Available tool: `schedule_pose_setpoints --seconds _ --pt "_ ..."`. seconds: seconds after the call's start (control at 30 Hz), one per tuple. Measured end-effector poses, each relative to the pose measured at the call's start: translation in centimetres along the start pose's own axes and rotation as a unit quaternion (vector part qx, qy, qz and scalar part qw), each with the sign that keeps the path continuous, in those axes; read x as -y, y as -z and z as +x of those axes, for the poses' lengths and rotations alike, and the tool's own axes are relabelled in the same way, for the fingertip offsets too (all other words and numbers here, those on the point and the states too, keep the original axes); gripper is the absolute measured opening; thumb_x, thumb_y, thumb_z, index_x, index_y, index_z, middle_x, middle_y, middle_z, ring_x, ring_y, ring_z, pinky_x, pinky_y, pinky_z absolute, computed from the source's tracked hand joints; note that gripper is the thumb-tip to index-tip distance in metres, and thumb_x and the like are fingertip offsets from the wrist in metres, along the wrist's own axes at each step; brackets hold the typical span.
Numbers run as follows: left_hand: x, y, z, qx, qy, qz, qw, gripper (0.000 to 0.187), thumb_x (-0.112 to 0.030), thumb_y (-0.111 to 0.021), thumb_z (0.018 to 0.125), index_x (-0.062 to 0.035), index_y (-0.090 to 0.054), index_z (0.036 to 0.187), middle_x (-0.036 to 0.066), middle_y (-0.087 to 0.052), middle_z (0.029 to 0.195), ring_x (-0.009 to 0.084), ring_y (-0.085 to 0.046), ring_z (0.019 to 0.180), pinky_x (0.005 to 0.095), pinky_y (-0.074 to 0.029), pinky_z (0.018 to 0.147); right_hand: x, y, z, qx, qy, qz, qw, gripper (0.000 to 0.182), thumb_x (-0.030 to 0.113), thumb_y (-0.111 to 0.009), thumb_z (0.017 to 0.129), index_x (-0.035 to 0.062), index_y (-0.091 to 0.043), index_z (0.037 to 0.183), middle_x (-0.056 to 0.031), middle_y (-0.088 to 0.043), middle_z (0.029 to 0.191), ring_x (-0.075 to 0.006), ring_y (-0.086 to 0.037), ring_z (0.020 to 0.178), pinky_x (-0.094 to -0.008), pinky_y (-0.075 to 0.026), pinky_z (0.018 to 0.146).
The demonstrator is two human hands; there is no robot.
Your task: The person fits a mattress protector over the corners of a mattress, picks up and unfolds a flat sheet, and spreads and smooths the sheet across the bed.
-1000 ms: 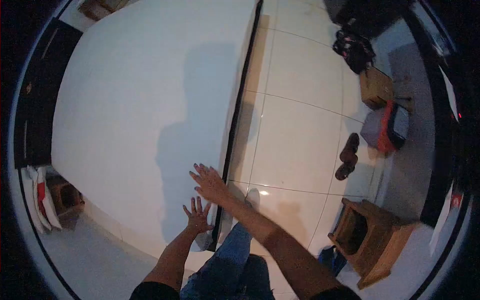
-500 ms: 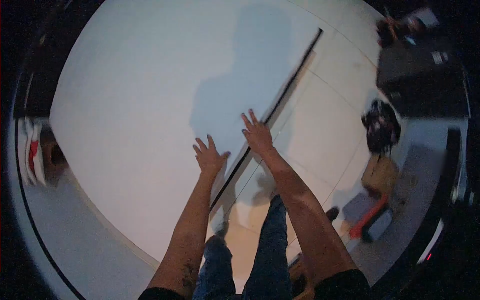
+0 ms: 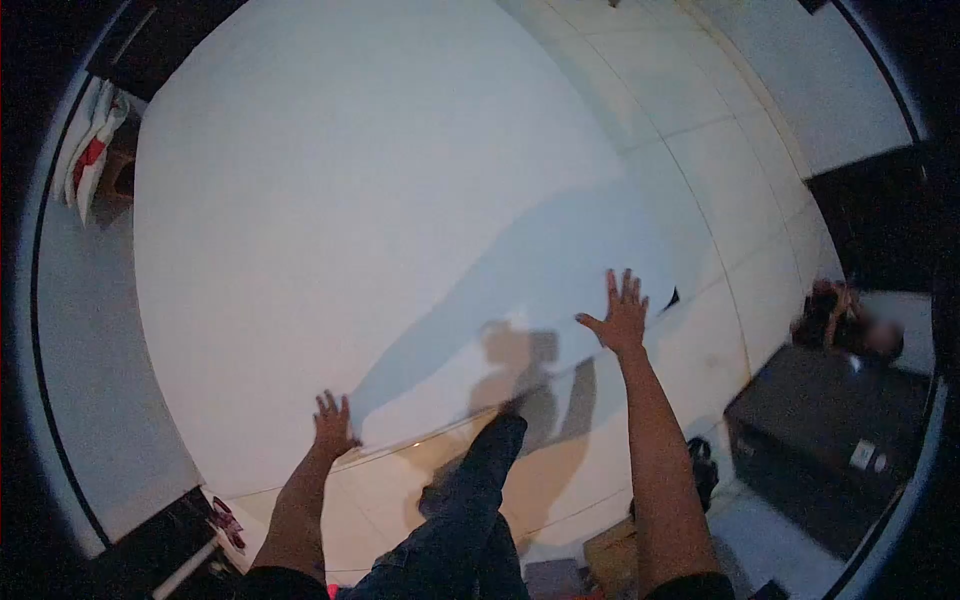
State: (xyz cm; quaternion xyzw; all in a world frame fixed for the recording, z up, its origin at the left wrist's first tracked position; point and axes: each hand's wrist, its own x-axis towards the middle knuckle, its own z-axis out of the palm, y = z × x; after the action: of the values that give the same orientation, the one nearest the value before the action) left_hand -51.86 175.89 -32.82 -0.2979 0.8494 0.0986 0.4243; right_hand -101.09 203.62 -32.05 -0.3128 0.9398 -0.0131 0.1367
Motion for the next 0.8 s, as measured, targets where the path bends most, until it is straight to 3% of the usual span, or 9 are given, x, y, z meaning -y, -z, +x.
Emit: schedule_pose_setpoints --seconds 0.13,0.2,0.27,0.33,0.43,0.5,0.53,0.67,0.8 --pt "-2.5 2.8 1.0 0.008 0.072 0.078 0.994 0.085 -0.055 -0.057 0.062 -0.0041 -0.029 0.123 0.027 -0.019 0.127 0.0395 -0.028 0.114 0.0537 -0.036 0.08 -6.1 1.5 5.7 -0.013 -0.04 0.039 0.998 0.108 0.063 -0.061 0.049 0.0132 -0.01 0.13 -0.0218 -0.013 0.131 -0.0365 -0.016 0.121 -0.0496 -0.018 0.095" --pt "-6.2 7.2 4.9 0.052 0.106 -0.11 0.987 0.056 -0.04 -0.057 0.069 -0.0047 -0.045 0.111 0.019 -0.038 0.119 0.0302 -0.036 0.109 0.0446 -0.04 0.079 -8.7 1.6 8.1 -0.006 -0.026 0.114 0.993 0.119 0.064 -0.065 0.039 0.0116 -0.01 0.13 -0.0285 -0.024 0.123 -0.0393 -0.028 0.113 -0.046 -0.028 0.09" --pt "-16.0 13.3 8.4 -0.236 0.081 -0.229 0.941 0.047 -0.031 -0.058 0.07 -0.0039 -0.048 0.107 0.015 -0.046 0.111 0.0296 -0.036 0.109 0.0397 -0.029 0.092 -9.1 2.0 9.4 0.049 -0.042 0.149 0.987 0.121 0.063 -0.066 0.037 0.0115 -0.01 0.13 -0.0294 -0.024 0.122 -0.0403 -0.03 0.111 -0.0469 -0.028 0.089" --pt "-26.5 18.2 14.0 -0.368 -0.02 -0.206 0.907 0.062 -0.028 -0.066 0.063 -0.0092 -0.041 0.117 0.02 -0.036 0.12 0.0353 -0.026 0.117 0.0414 -0.028 0.093 -9.3 1.6 9.7 0.098 -0.059 0.155 0.981 0.123 0.064 -0.067 0.034 0.0112 -0.01 0.13 -0.0311 -0.026 0.121 -0.042 -0.032 0.108 -0.0483 -0.029 0.086" --pt "-42.5 30.8 17.2 -0.257 0.077 -0.241 0.933 0.082 -0.037 -0.068 0.06 -0.0212 -0.024 0.127 0.026 -0.003 0.131 0.0447 -0.016 0.117 0.0583 -0.028 0.085 -9.8 1.4 10.0 0.101 -0.038 0.165 0.98 0.121 0.063 -0.067 0.036 0.0108 -0.011 0.13 -0.0326 -0.027 0.118 -0.0431 -0.032 0.107 -0.0497 -0.028 0.086" --pt "-48.8 33.8 19.5 -0.213 0.149 -0.249 0.933 0.087 -0.04 -0.069 0.057 -0.0256 -0.02 0.128 0.024 0.0 0.132 0.0467 -0.012 0.117 0.0616 -0.028 0.082 -11.0 4.5 10.7 0.245 -0.043 0.25 0.936 0.122 0.061 -0.069 0.036 0.0103 -0.01 0.13 -0.0331 -0.027 0.118 -0.0438 -0.032 0.107 -0.0499 -0.027 0.087" --pt "-52.5 35.3 20.9 -0.16 0.206 -0.256 0.931 0.092 -0.044 -0.07 0.055 -0.0301 -0.016 0.129 0.022 0.004 0.133 0.0487 -0.009 0.117 0.0648 -0.028 0.079 -12.2 3.1 10.9 0.2 0.007 0.25 0.947 0.117 0.058 -0.068 0.042 0.0099 -0.009 0.13 -0.0335 -0.026 0.118 -0.044 -0.031 0.108 -0.0497 -0.027 0.087" --pt "-51.8 35.6 21.7 -0.098 0.242 -0.262 0.929 0.1 -0.05 -0.071 0.049 -0.0326 -0.013 0.129 0.021 0.008 0.133 0.0511 -0.005 0.116 0.0653 -0.027 0.08 -17.8 2.6 12.4 0.341 0.156 0.358 0.855 0.084 0.04 -0.056 0.07 0.0065 -0.008 0.13 -0.0299 -0.028 0.121 -0.0422 -0.03 0.111 -0.0441 -0.029 0.09" --pt "-51.7 37.4 23.3 -0.022 0.276 -0.26 0.925 0.101 -0.048 -0.073 0.048 -0.0327 -0.014 0.128 0.02 0.01 0.133 0.0511 -0.004 0.116 0.0639 -0.029 0.08 -26.5 1.2 18.3 0.422 0.204 0.201 0.86 0.066 0.032 -0.06 0.069 0.0011 -0.031 0.12 -0.0242 -0.046 0.104 -0.0346 -0.047 0.093 -0.0407 -0.039 0.079"
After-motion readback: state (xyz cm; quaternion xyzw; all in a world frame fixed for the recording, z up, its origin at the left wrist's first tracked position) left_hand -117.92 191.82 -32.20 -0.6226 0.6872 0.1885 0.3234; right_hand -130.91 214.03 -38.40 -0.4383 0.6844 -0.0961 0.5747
